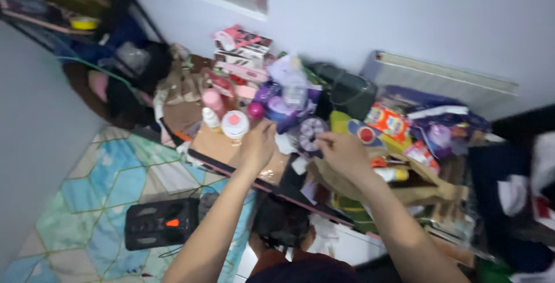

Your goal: The person opens a beige sling bag on a cluttered desk and places items into it one at a time, including a pink box, a red packet, a small bottle, a yellow tube, and a cloth pouch, then zips the bag closed and arranges it on the desk.

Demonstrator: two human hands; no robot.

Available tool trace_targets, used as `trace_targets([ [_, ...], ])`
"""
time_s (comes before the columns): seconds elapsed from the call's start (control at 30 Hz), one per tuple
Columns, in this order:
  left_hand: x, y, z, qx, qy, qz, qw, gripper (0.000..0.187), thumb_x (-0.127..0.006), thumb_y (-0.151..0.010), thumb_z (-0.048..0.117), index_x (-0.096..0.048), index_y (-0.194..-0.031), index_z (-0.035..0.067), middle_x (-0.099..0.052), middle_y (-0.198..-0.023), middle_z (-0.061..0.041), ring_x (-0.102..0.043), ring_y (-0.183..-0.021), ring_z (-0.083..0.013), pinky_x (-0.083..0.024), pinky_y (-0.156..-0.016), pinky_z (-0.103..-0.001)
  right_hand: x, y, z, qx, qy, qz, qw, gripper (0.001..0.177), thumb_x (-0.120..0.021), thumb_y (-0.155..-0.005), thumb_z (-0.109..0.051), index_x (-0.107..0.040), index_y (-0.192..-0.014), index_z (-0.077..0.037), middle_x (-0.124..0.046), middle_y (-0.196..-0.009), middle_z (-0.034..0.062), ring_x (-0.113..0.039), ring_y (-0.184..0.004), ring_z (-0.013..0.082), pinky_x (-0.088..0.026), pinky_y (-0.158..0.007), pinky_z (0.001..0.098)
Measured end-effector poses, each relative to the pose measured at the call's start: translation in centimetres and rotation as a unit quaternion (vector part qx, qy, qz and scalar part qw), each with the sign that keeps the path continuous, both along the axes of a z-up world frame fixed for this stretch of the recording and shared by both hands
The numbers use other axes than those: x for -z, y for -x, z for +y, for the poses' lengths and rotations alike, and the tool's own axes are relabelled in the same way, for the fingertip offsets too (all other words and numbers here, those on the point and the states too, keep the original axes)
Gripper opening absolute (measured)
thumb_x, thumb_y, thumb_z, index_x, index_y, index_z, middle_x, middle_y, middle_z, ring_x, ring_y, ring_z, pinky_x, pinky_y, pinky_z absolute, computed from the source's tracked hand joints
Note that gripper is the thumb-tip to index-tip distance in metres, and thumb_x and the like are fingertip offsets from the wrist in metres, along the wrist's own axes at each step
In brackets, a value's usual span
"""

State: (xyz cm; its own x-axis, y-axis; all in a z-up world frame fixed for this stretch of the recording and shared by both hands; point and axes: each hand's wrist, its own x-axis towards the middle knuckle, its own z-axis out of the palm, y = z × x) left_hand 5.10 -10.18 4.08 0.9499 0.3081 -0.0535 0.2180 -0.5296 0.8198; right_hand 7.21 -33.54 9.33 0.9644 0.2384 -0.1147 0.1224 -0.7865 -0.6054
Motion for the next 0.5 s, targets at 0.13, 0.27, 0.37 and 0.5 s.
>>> trace_targets([
  [0.13,6.2,1.3,5.9,-0.038,0.048,0.010,0.998,0.039,-0.058,-0.097,0.032,-0.066,-0.127,0.009,-0.075,-0.108,-0.017,-0.073,-0.103,-0.0334,-0.055,-0.091,-0.043,6.0,-1.6,8.6,-0.132,-0.079,-0.055,0.987,0.028,-0.069,-0.086,-0.031,-0.078,-0.104,-0.012,-0.077,-0.098,0.0134,-0.074,-0.088,0.0336,-0.058,-0.077,0.0440],
  [0.27,13.0,1.5,9.5,-0.054,0.072,-0.006,0.996,0.048,-0.056,-0.098,0.029,-0.057,-0.139,0.004,-0.067,-0.129,-0.021,-0.066,-0.120,-0.0357,-0.050,-0.101,-0.043,12.9,-3.0,15.6,-0.192,0.021,-0.090,0.977,0.029,-0.066,-0.091,-0.027,-0.075,-0.114,-0.013,-0.072,-0.113,0.0147,-0.068,-0.105,0.0360,-0.055,-0.089,0.0464],
  [0.37,15.9,1.6,10.8,-0.061,0.099,0.014,0.993,0.049,-0.053,-0.101,0.032,-0.056,-0.141,0.004,-0.066,-0.133,-0.022,-0.064,-0.124,-0.0352,-0.048,-0.104,-0.042,16.7,-3.8,18.7,-0.225,0.018,-0.141,0.964,0.047,-0.067,-0.083,-0.024,-0.063,-0.128,-0.008,-0.064,-0.131,0.0186,-0.062,-0.117,0.0385,-0.052,-0.093,0.0467],
  [0.5,17.0,1.5,11.9,-0.079,0.107,0.030,0.991,0.047,-0.052,-0.101,0.036,-0.058,-0.137,0.006,-0.068,-0.130,-0.020,-0.066,-0.122,-0.0341,-0.050,-0.103,-0.042,19.7,-5.5,23.7,-0.082,-0.182,0.064,0.978,0.053,-0.061,-0.101,-0.036,-0.051,-0.145,-0.009,-0.058,-0.142,0.0202,-0.059,-0.125,0.0388,-0.049,-0.101,0.0473],
])
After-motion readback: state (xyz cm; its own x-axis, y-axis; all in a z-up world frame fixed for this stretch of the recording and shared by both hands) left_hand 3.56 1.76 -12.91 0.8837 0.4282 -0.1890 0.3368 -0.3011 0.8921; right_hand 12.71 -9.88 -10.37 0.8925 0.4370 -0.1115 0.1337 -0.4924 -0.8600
